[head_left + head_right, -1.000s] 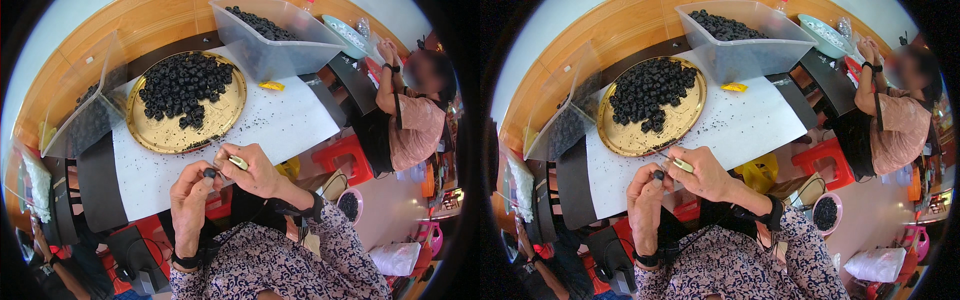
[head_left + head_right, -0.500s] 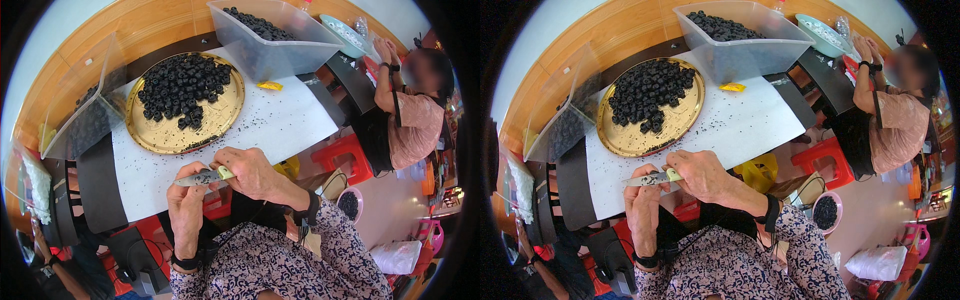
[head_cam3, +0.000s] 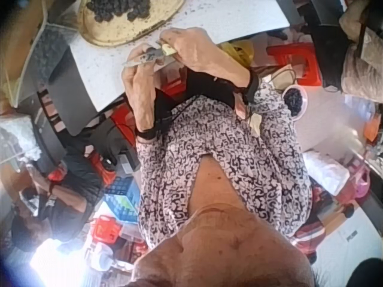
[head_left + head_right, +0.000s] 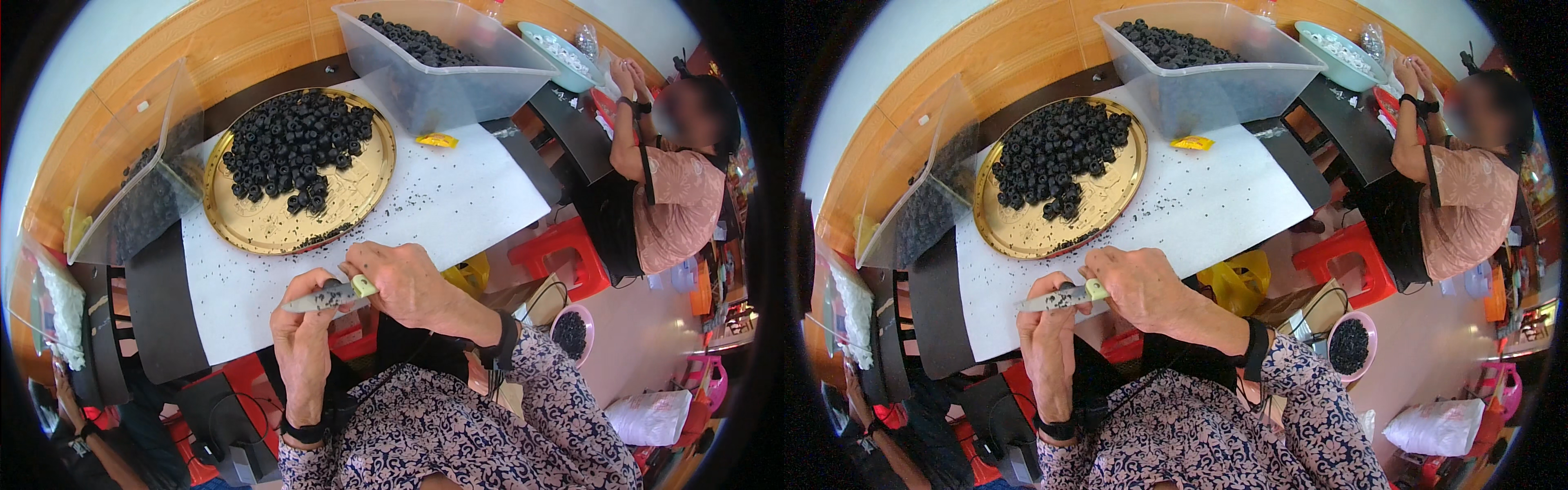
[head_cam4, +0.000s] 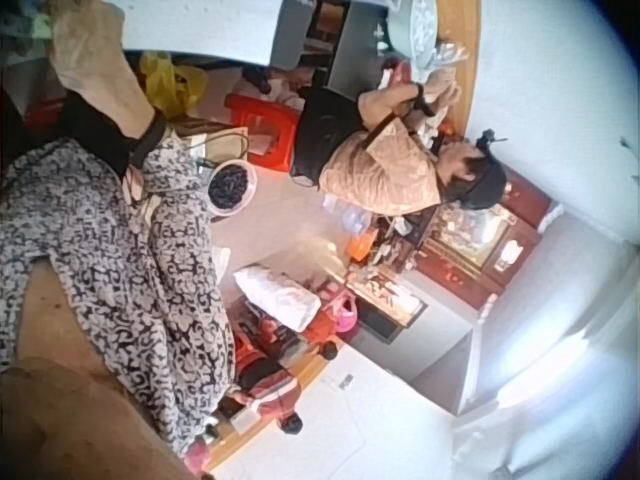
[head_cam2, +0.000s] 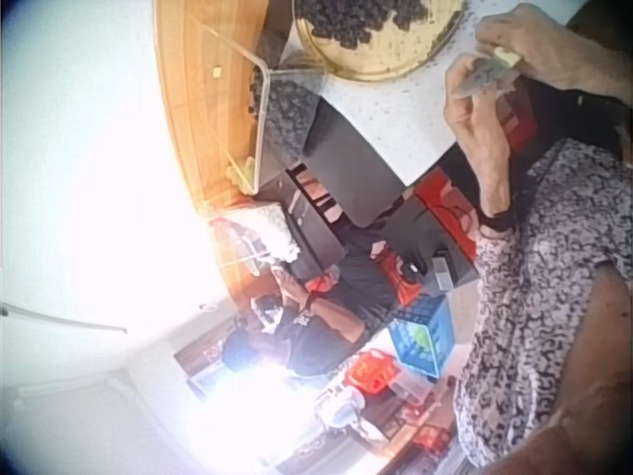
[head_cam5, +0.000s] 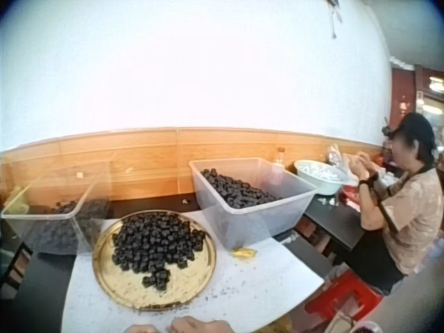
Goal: The person is using a small knife to cut or pit dark fruit (possibly olives or dried plums) over a tray.
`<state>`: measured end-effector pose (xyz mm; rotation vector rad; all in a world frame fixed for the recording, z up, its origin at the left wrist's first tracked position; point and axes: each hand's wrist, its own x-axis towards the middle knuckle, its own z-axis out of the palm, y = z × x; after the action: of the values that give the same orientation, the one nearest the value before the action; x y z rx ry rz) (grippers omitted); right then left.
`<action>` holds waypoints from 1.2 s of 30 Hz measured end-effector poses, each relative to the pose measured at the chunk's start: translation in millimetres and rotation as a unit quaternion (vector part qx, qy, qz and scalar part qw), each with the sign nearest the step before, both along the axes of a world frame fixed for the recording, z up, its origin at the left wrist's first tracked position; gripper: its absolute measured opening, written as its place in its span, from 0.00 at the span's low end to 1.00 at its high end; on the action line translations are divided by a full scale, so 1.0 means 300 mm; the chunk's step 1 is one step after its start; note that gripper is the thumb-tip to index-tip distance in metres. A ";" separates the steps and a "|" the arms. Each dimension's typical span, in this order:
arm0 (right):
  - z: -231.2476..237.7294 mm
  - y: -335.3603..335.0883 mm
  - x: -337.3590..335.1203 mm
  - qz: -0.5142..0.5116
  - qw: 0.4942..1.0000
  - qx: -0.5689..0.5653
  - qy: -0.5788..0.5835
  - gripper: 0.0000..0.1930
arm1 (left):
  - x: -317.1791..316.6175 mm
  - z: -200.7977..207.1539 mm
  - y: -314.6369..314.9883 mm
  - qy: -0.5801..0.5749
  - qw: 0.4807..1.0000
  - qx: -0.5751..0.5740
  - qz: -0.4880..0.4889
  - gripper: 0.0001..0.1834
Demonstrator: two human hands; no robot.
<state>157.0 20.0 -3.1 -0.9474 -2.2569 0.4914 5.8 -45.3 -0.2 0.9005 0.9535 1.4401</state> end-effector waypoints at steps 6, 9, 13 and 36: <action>-0.009 0.066 -0.008 -0.050 0.997 -0.052 0.019 0.10 | 0.012 0.045 -0.045 -0.020 0.998 0.029 -0.052 0.08; 0.025 0.052 0.029 -0.011 0.978 -0.177 0.109 0.12 | -0.020 0.000 -0.012 -0.080 0.993 0.052 -0.073 0.12; 0.027 0.050 0.040 0.009 0.955 -0.240 0.175 0.12 | -0.014 -0.018 -0.008 -0.089 0.993 0.035 -0.075 0.11; -0.001 0.063 0.100 0.151 0.874 -0.323 0.329 0.10 | 0.069 0.007 0.049 0.000 0.998 -0.026 -0.050 0.10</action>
<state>187.1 39.0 -3.4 -0.5677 -1.6068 1.5231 26.5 -30.6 2.0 0.8963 0.9285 1.3242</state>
